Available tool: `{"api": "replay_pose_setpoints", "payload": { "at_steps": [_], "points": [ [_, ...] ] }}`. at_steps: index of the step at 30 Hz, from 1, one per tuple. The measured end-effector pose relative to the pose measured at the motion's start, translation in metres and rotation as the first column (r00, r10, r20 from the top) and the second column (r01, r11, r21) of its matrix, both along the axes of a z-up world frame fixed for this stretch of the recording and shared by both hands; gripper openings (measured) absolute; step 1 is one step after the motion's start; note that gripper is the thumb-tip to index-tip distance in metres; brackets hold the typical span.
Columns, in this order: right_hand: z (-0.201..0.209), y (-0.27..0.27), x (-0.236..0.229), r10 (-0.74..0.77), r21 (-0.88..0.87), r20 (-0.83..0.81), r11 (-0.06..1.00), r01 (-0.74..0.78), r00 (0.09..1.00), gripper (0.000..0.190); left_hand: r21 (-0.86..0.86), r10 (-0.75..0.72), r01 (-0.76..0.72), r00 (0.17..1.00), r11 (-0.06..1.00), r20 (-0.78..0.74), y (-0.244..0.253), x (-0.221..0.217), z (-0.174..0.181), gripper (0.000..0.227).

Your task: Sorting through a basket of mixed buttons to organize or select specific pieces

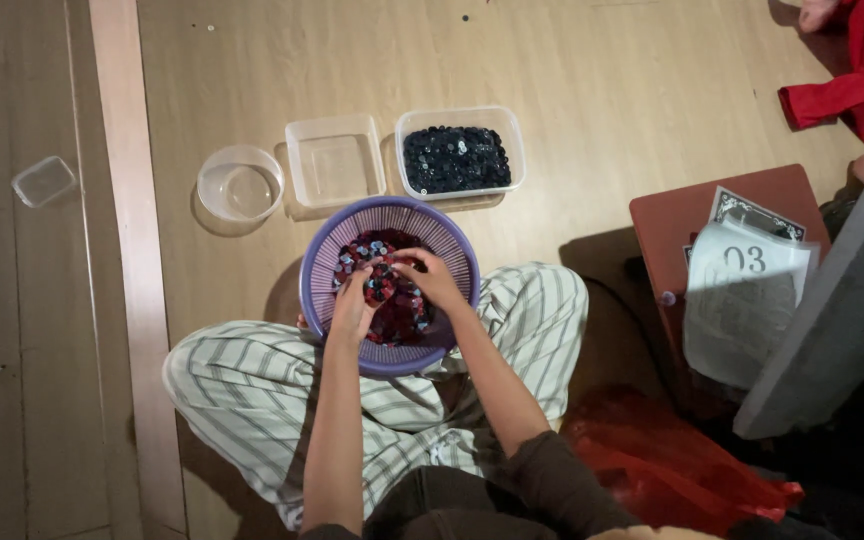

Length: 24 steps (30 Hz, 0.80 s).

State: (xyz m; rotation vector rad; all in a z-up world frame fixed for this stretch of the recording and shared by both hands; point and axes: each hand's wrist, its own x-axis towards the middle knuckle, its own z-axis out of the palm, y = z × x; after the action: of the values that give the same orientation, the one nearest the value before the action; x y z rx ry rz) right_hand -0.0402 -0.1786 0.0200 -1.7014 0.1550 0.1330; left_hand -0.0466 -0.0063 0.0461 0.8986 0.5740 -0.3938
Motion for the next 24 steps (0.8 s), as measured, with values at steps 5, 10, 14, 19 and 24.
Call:
{"api": "replay_pose_setpoints", "payload": {
  "at_steps": [5, 10, 14, 19, 24],
  "points": [
    [0.017, 0.006, -0.003, 0.040, -0.039, 0.068, 0.999, -0.037, 0.997, 0.028, 0.046, -0.036, 0.034, 0.998, 0.998, 0.049, -0.003, 0.002, -0.032, 0.020],
    [0.010, 0.010, -0.002, 0.044, -0.162, 0.169, 0.987, -0.017, 0.985, 0.027, 0.074, -0.027, 0.021, 0.997, 0.997, 0.075, -0.003, 0.004, -0.054, 0.016],
    [-0.022, 0.009, 0.002, 0.087, -0.294, 0.268, 0.956, -0.005, 0.959, 0.022, 0.076, -0.036, 0.029, 0.995, 0.997, 0.091, -0.004, 0.004, -0.046, 0.020],
    [-0.005, 0.011, 0.002, 0.131, -0.294, 0.313, 0.955, -0.036, 0.941, 0.018, 0.084, -0.041, 0.035, 0.997, 0.996, 0.070, -0.010, -0.002, -0.036, 0.021],
    [-0.040, 0.005, 0.007, 0.099, -0.258, 0.243, 0.965, -0.035, 0.965, 0.020, 0.179, -0.050, 0.041, 0.998, 0.983, 0.045, -0.018, -0.004, -0.026, 0.029]
  ]
}}
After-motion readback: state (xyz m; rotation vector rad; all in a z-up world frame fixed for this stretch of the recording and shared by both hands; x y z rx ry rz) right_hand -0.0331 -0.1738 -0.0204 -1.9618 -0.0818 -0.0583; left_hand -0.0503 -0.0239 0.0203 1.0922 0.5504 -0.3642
